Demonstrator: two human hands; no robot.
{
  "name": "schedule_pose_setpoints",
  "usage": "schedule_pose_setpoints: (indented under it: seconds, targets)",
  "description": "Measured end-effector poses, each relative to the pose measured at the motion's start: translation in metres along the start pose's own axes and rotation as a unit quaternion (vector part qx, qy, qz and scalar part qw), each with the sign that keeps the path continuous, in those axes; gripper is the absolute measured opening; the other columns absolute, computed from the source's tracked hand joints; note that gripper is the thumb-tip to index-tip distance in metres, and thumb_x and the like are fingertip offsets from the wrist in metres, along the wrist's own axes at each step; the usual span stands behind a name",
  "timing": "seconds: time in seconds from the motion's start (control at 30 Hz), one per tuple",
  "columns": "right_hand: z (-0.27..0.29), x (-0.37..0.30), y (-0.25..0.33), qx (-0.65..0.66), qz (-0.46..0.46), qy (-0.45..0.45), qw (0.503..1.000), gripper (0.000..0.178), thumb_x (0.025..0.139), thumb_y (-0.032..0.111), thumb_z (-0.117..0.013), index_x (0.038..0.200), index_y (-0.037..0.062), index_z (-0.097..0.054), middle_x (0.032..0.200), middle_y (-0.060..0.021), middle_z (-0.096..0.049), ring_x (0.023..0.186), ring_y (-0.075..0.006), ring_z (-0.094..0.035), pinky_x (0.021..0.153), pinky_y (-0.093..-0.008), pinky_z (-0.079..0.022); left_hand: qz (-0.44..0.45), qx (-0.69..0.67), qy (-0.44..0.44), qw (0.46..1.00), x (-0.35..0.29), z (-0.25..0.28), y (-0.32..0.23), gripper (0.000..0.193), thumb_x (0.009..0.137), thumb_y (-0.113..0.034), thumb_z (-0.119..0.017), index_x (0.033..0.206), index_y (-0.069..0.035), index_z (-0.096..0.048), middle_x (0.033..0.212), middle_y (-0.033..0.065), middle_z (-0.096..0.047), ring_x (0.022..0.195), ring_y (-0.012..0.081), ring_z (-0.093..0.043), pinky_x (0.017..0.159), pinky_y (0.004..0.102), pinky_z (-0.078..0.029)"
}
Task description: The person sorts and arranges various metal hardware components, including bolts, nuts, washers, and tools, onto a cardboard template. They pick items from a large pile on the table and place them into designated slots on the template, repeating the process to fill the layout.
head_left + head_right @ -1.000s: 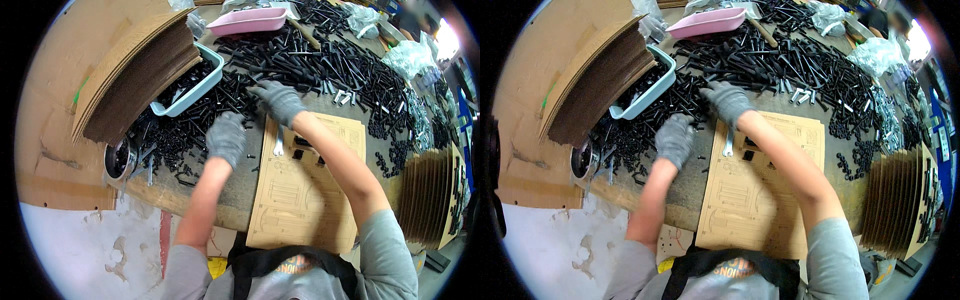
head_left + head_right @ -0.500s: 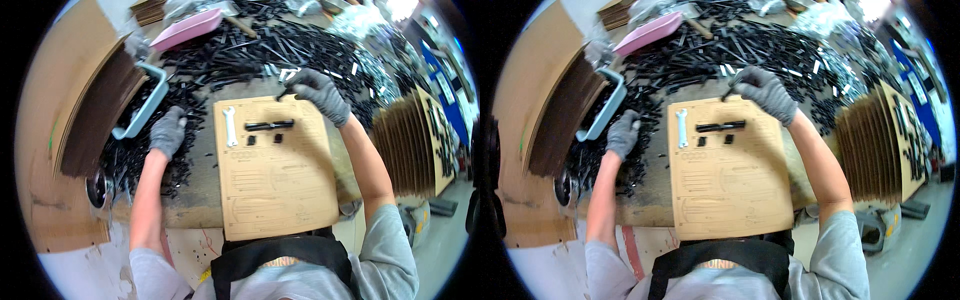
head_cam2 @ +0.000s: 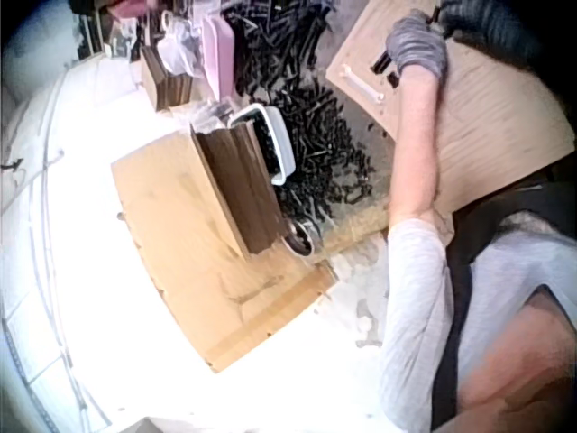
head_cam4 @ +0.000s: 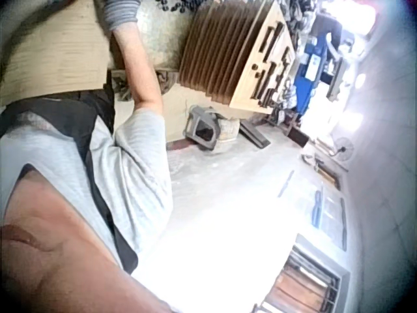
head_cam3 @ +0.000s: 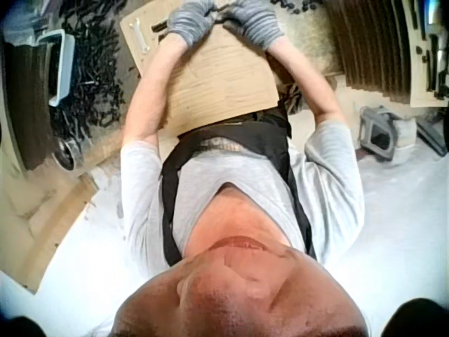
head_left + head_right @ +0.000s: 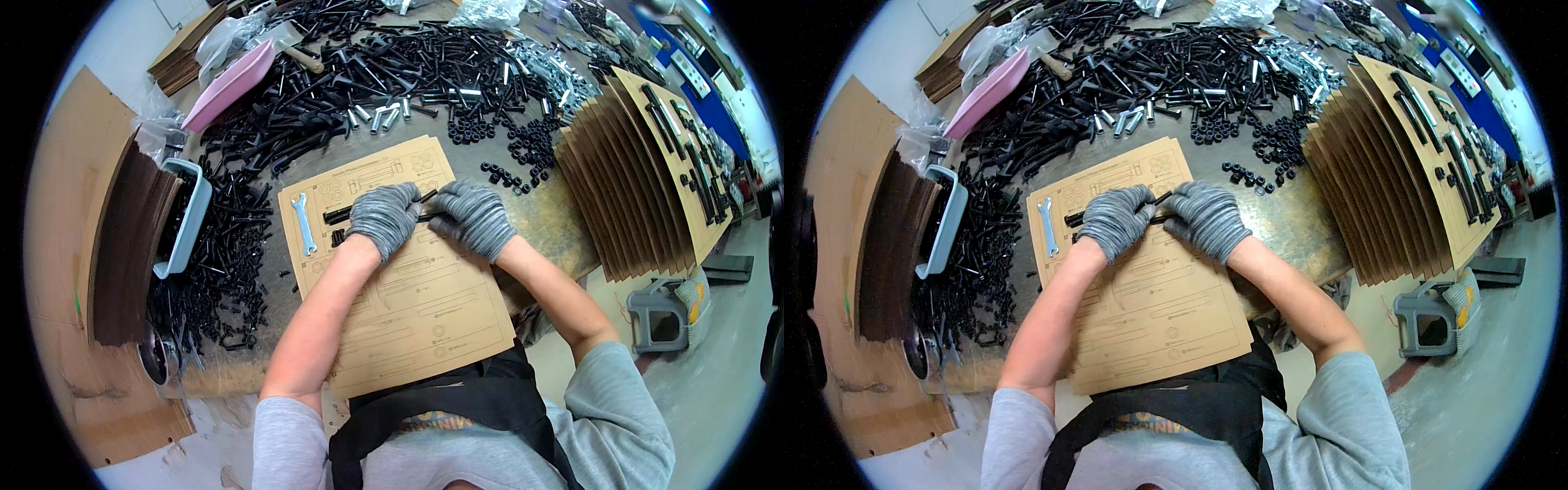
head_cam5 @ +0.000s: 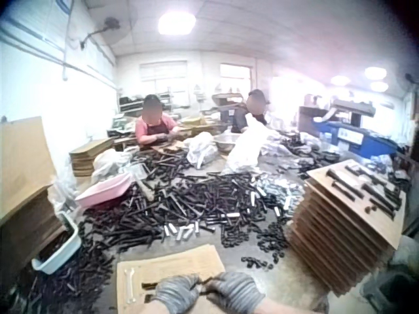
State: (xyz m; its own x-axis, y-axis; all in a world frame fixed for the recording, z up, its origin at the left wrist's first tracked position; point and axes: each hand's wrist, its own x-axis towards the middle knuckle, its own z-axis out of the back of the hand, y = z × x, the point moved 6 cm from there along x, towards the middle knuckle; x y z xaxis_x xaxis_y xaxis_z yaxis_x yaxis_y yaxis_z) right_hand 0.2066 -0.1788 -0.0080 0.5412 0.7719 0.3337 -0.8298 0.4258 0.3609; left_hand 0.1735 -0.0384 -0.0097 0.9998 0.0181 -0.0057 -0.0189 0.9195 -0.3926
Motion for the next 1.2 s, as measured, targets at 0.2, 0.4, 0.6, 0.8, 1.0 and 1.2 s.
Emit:
schedule_pose_setpoints:
  seconds: [0.2,0.4,0.6,0.8,1.0,1.2]
  targets:
    - [0.011,-0.018,-0.029,0.058,-0.089,-0.005,0.994,0.028,0.074,0.031,-0.073,0.091,0.0080,-0.069,0.089,-0.0109,-0.063,0.087,-0.0290,-0.060,0.078,-0.0390,-0.050,-0.014,-0.027,-0.003,1.000,-0.002,-0.006,-0.007,0.028,0.083,-0.029,-0.065,0.103,-0.010,-0.068,0.093,0.0129,-0.067,0.088,0.0315,-0.064,0.078,0.0416,-0.050]
    - [0.001,-0.016,-0.029,0.051,-0.074,-0.109,0.990,0.024,0.072,0.026,-0.076,0.085,0.0076,-0.069,0.078,-0.0078,-0.061,0.075,-0.0267,-0.059,0.068,-0.0376,-0.048,-0.042,-0.013,-0.009,0.999,-0.006,-0.007,-0.008,0.027,0.080,-0.024,-0.067,0.101,-0.008,-0.067,0.095,0.0133,-0.065,0.090,0.0319,-0.062,0.080,0.0409,-0.050]
    - [-0.001,-0.015,-0.033,0.130,-0.104,-0.052,0.985,0.040,0.072,0.028,-0.076,0.105,0.0074,-0.068,0.089,-0.0111,-0.063,0.084,-0.0267,-0.061,0.076,-0.0366,-0.051,-0.072,-0.002,-0.040,0.997,-0.012,-0.010,-0.011,0.021,0.080,-0.019,-0.064,0.099,-0.009,-0.067,0.093,0.0115,-0.064,0.092,0.0305,-0.061,0.082,0.0412,-0.049]
    - [-0.008,-0.020,-0.050,0.151,-0.091,-0.065,0.982,0.040,0.071,0.025,-0.079,0.106,0.0071,-0.069,0.093,-0.0103,-0.064,0.082,-0.0249,-0.064,0.075,-0.0330,-0.052,-0.056,0.008,-0.043,0.997,-0.014,-0.014,-0.012,0.021,0.080,-0.019,-0.063,0.098,-0.009,-0.067,0.095,0.0106,-0.064,0.093,0.0291,-0.061,0.083,0.0408,-0.048]
    - [-0.002,-0.016,-0.038,0.117,-0.131,-0.024,0.984,0.033,0.074,0.025,-0.076,0.101,0.0071,-0.070,0.096,-0.0107,-0.065,0.084,-0.0254,-0.064,0.075,-0.0331,-0.052,-0.057,-0.011,-0.059,0.997,-0.021,-0.004,-0.011,0.024,0.082,-0.020,-0.063,0.101,-0.007,-0.066,0.098,0.0119,-0.064,0.097,0.0294,-0.061,0.086,0.0409,-0.048]
    - [0.017,-0.003,0.013,0.032,-0.027,-0.062,0.997,0.021,0.084,0.025,-0.064,0.098,0.0092,-0.069,0.088,-0.0106,-0.065,0.080,-0.0289,-0.063,0.073,-0.0375,-0.052,0.075,-0.111,-0.176,0.975,-0.072,0.036,0.048,0.016,0.086,-0.014,-0.063,0.099,-0.006,-0.068,0.093,0.0135,-0.068,0.087,0.0287,-0.066,0.081,0.0359,-0.052]
